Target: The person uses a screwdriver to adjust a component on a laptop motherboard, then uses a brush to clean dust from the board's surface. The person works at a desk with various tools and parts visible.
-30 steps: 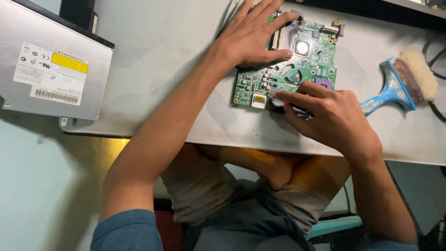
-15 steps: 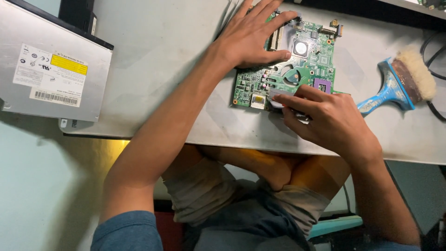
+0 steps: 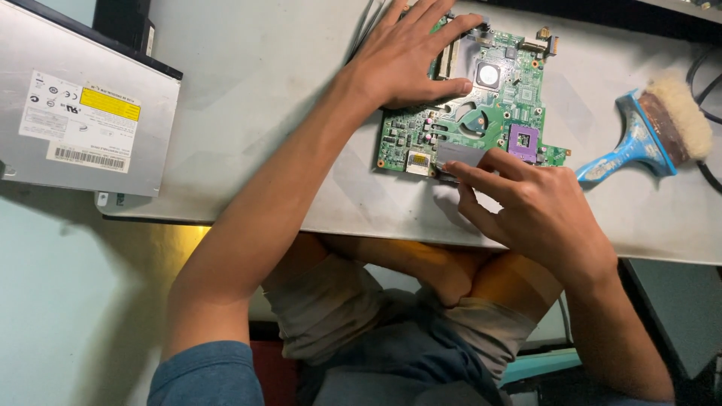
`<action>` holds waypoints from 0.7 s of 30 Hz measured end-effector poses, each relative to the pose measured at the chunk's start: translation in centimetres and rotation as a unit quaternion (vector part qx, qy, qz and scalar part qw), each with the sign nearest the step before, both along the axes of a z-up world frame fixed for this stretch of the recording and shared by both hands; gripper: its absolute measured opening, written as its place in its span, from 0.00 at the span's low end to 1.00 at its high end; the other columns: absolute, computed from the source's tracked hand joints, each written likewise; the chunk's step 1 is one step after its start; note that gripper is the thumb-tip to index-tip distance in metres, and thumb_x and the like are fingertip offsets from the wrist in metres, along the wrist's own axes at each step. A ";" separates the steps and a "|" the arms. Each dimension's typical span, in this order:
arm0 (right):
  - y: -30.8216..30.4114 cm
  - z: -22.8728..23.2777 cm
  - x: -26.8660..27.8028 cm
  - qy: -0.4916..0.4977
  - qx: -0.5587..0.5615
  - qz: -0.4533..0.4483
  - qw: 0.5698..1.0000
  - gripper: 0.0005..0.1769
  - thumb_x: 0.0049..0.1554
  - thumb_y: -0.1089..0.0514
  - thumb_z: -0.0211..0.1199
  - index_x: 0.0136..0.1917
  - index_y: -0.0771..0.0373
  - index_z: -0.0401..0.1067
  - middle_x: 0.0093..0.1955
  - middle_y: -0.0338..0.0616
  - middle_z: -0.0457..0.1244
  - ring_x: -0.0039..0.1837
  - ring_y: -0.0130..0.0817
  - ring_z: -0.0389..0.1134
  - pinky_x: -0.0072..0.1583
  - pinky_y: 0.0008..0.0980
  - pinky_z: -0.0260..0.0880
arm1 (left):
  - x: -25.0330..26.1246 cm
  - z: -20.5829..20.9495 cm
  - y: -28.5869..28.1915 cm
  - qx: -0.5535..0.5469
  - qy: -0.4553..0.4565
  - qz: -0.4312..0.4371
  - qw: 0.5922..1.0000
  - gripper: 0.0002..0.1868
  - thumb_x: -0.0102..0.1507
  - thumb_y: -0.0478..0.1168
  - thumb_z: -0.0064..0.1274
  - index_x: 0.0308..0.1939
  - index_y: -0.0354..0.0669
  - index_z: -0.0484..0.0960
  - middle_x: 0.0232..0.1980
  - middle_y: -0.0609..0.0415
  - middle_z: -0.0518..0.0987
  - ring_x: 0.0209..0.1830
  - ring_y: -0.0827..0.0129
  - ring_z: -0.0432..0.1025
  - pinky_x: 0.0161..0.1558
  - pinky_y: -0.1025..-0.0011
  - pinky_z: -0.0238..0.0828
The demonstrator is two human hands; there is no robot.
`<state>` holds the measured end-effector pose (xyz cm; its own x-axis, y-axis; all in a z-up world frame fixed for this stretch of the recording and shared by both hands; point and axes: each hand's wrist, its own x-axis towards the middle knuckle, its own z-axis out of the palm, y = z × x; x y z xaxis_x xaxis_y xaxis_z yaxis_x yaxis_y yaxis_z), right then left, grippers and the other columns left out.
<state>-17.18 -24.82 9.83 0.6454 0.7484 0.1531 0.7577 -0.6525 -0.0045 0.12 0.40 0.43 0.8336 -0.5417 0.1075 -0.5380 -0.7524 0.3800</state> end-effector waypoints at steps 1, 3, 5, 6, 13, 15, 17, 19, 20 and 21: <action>0.2 -0.1 0.1 0.000 0.000 0.001 1.000 0.19 0.72 0.49 0.75 0.75 0.43 0.87 0.53 0.34 0.69 0.40 0.38 0.72 0.35 0.44 0.71 | 0.0 0.1 0.0 0.000 0.000 0.001 1.000 0.47 0.78 0.77 0.60 0.93 0.69 0.59 0.96 0.44 0.56 0.96 0.50 0.46 0.88 0.41 0.34; 0.5 -0.2 0.1 -0.021 -0.013 -0.014 1.000 0.19 0.72 0.52 0.74 0.75 0.46 0.86 0.53 0.34 0.70 0.39 0.37 0.73 0.34 0.44 0.74 | -0.2 0.3 0.0 -0.002 0.013 0.002 1.000 0.47 0.79 0.77 0.60 0.93 0.70 0.58 0.96 0.44 0.57 0.96 0.50 0.47 0.88 0.40 0.34; 0.7 -0.1 -0.1 -0.003 -0.015 -0.015 1.000 0.21 0.72 0.52 0.74 0.77 0.47 0.84 0.54 0.36 0.70 0.38 0.36 0.73 0.34 0.43 0.74 | -0.2 0.3 0.0 -0.002 0.013 0.003 1.000 0.47 0.78 0.77 0.60 0.93 0.70 0.58 0.96 0.44 0.57 0.96 0.50 0.47 0.88 0.39 0.34; 0.9 0.0 -0.1 0.015 -0.017 -0.016 1.000 0.23 0.72 0.52 0.73 0.79 0.48 0.83 0.55 0.38 0.70 0.37 0.34 0.72 0.33 0.41 0.74 | -0.2 0.4 0.0 -0.002 0.012 0.003 1.000 0.47 0.78 0.77 0.60 0.93 0.70 0.58 0.96 0.45 0.57 0.96 0.50 0.48 0.88 0.39 0.34; 0.8 -0.6 -0.7 -0.025 -0.001 -0.037 0.999 0.22 0.71 0.51 0.76 0.77 0.46 0.84 0.53 0.37 0.70 0.39 0.41 0.72 0.35 0.45 0.71 | -0.1 0.0 0.0 0.005 0.007 0.001 1.000 0.48 0.79 0.78 0.59 0.94 0.70 0.56 0.96 0.45 0.57 0.96 0.50 0.47 0.88 0.40 0.33; 1.2 0.1 -1.0 0.008 0.005 -0.027 1.000 0.21 0.71 0.50 0.75 0.76 0.52 0.85 0.55 0.40 0.71 0.35 0.40 0.71 0.33 0.46 0.71 | -0.2 0.2 0.1 0.005 0.008 0.000 1.000 0.48 0.79 0.78 0.59 0.93 0.70 0.56 0.96 0.45 0.58 0.96 0.50 0.49 0.88 0.40 0.34; 1.3 0.5 -1.0 0.019 0.007 -0.029 0.999 0.19 0.71 0.51 0.75 0.74 0.51 0.87 0.54 0.40 0.71 0.35 0.41 0.71 0.33 0.47 0.71 | -0.3 0.4 0.1 0.011 0.018 0.004 1.000 0.48 0.79 0.78 0.59 0.94 0.71 0.54 0.96 0.45 0.57 0.96 0.50 0.48 0.88 0.39 0.33; 1.3 0.2 -0.8 0.029 0.009 -0.032 0.999 0.18 0.71 0.52 0.75 0.73 0.50 0.88 0.53 0.39 0.71 0.34 0.41 0.71 0.33 0.48 0.72 | -0.4 0.5 0.1 0.016 0.027 0.006 0.999 0.49 0.79 0.78 0.58 0.94 0.72 0.53 0.97 0.44 0.56 0.97 0.50 0.47 0.89 0.39 0.33; 1.2 -0.3 -0.6 0.005 -0.007 -0.041 0.999 0.20 0.70 0.50 0.75 0.75 0.48 0.86 0.53 0.39 0.70 0.37 0.42 0.73 0.34 0.48 0.73 | -0.4 0.6 0.1 0.013 0.027 0.005 1.000 0.49 0.79 0.78 0.58 0.94 0.71 0.53 0.97 0.45 0.56 0.97 0.50 0.47 0.89 0.39 0.33; 1.1 -0.8 -0.5 -0.019 -0.023 -0.050 0.998 0.23 0.70 0.49 0.74 0.77 0.46 0.84 0.54 0.38 0.70 0.40 0.44 0.75 0.35 0.48 0.75 | -0.4 0.6 0.1 0.009 0.027 0.005 1.000 0.49 0.79 0.78 0.59 0.94 0.71 0.54 0.96 0.45 0.57 0.97 0.50 0.47 0.89 0.39 0.32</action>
